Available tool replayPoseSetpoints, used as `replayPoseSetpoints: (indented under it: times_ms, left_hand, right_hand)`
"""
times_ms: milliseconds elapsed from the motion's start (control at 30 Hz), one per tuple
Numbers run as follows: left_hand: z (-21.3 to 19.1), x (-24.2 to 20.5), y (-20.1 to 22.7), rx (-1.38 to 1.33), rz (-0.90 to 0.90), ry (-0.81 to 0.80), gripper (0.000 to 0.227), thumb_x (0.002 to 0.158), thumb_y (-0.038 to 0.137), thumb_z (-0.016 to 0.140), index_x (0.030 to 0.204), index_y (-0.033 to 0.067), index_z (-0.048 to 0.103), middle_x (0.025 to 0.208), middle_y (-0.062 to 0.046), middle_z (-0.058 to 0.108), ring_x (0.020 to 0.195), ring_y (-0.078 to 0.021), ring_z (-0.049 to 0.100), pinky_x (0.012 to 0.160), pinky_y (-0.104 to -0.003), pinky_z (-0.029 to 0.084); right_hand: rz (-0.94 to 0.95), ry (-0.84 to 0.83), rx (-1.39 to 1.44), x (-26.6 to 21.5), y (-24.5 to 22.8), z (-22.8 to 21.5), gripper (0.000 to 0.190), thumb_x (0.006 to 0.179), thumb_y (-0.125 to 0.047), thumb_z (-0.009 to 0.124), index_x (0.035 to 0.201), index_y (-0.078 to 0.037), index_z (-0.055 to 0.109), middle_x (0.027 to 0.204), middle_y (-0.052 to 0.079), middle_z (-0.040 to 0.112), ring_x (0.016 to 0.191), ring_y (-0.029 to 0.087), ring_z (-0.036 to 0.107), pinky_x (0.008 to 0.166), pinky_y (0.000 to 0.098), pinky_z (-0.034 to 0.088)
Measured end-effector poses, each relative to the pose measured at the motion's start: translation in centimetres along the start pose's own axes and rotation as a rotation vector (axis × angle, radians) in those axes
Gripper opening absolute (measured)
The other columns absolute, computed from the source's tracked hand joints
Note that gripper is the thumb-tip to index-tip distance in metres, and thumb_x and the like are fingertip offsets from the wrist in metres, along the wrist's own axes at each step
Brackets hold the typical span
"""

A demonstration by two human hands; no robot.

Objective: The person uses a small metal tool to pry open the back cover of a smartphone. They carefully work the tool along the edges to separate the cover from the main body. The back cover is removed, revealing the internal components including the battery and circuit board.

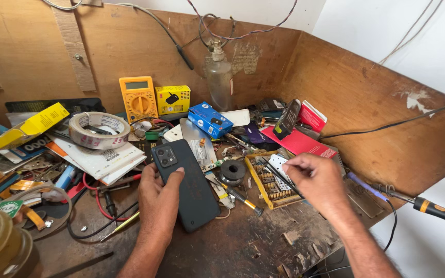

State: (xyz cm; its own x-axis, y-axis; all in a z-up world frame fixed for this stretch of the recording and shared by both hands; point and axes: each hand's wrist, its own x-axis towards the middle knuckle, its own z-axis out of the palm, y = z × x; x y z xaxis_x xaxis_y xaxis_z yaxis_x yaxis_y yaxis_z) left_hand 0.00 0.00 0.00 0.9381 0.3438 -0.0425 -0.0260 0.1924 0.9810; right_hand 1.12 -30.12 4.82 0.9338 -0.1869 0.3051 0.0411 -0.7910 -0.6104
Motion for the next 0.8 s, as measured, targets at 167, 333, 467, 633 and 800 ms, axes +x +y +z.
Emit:
replayPoseSetpoints:
  times_ms: [167,333,467,633,800]
  left_hand:
    - [0.1,-0.5,1.1,0.044,0.003,0.023,0.041,0.088,0.016,0.066,0.125,0.0005,0.056,0.081,-0.013,0.074,0.068,-0.0174,0.072,0.058,-0.034,0.058]
    - [0.0,-0.7,1.2,0.021,-0.002,0.01,0.04,0.088,0.016,0.064,0.123,0.0011,0.055,0.078,-0.013,0.073,0.065,-0.0161,0.072,0.056,-0.032,0.058]
    - [0.0,-0.5,0.6,0.011,0.037,0.023,0.04,0.088,0.015,0.066,0.123,0.0002,0.056,0.08,-0.013,0.074,0.065,-0.0159,0.071,0.056,-0.032,0.057]
    - [0.2,-0.1,-0.4,-0.083,0.14,0.013,0.038,0.088,0.014,0.068,0.12,-0.0025,0.058,0.086,-0.011,0.075,0.069,-0.0129,0.07,0.058,-0.03,0.056]
    - [-0.1,0.0,-0.7,0.038,0.146,0.047,0.035,0.088,0.015,0.069,0.117,-0.0016,0.06,0.087,-0.011,0.074,0.071,-0.0127,0.068,0.061,-0.03,0.056]
  right_hand:
    - [-0.046,-0.016,0.113,0.0,1.3,-1.8,0.014,0.087,-0.016,0.078,0.097,-0.007,0.082,0.084,0.004,0.082,0.073,0.009,0.07,0.07,0.0281,0.056]
    - [-0.001,-0.105,0.045,-1.2,0.7,-1.0,0.014,0.085,-0.016,0.079,0.097,-0.01,0.083,0.085,0.001,0.083,0.071,0.01,0.068,0.069,0.0287,0.055]
    - [0.0,-0.142,-0.011,-1.9,-0.7,0.3,0.014,0.085,-0.017,0.078,0.097,-0.012,0.083,0.087,-0.001,0.084,0.072,0.009,0.069,0.067,0.0291,0.054]
    - [-0.039,-0.116,-0.007,-1.9,-1.8,0.5,0.015,0.085,-0.016,0.078,0.099,-0.011,0.082,0.09,0.0,0.084,0.074,0.013,0.069,0.068,0.0309,0.053]
    - [-0.18,-0.168,0.039,-2.0,-3.5,1.6,0.019,0.086,-0.014,0.075,0.104,-0.012,0.08,0.097,0.002,0.082,0.086,0.011,0.074,0.071,0.031,0.055]
